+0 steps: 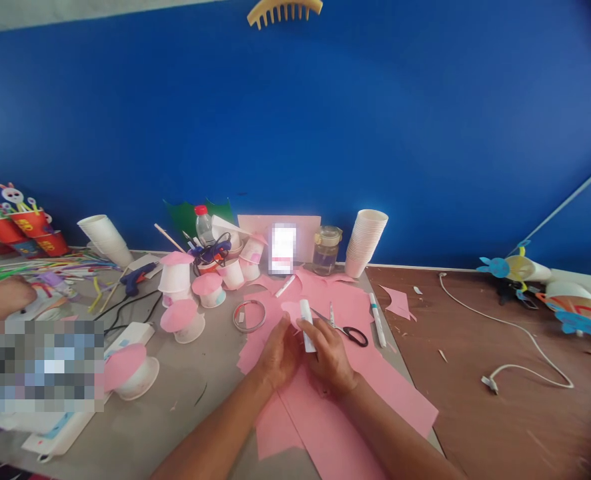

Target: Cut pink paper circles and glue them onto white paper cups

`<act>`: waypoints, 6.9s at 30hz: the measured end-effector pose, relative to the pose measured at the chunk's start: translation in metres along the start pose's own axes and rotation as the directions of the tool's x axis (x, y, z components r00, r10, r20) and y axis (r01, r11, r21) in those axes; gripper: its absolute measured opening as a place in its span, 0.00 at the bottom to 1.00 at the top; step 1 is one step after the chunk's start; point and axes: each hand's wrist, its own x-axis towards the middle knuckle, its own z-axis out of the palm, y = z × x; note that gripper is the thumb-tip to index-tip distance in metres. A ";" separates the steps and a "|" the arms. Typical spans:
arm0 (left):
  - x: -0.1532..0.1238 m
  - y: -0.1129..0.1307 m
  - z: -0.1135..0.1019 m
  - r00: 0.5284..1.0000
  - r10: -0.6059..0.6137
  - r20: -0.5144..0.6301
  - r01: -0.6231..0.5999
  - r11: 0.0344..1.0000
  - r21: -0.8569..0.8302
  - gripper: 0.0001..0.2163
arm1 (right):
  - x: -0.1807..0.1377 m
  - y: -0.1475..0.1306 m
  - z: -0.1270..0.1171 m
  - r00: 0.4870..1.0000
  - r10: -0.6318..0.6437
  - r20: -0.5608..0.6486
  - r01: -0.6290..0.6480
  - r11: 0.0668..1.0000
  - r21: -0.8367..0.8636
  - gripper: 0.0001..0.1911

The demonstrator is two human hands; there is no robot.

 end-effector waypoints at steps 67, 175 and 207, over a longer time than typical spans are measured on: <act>0.017 0.004 -0.020 0.973 0.076 -0.220 -0.081 0.997 -0.010 0.11 | 0.012 -0.004 -0.004 0.729 0.637 0.250 -0.671 0.738 0.079 0.09; 0.013 0.018 -0.010 0.883 0.103 -0.458 -0.134 0.990 -0.034 0.11 | 0.004 0.006 -0.002 0.780 0.619 -0.088 -0.514 0.716 0.473 0.11; 0.011 0.007 -0.013 0.955 -0.068 -0.289 0.069 0.998 -0.007 0.13 | 0.012 -0.008 -0.007 0.776 0.569 0.271 -0.622 0.761 0.185 0.05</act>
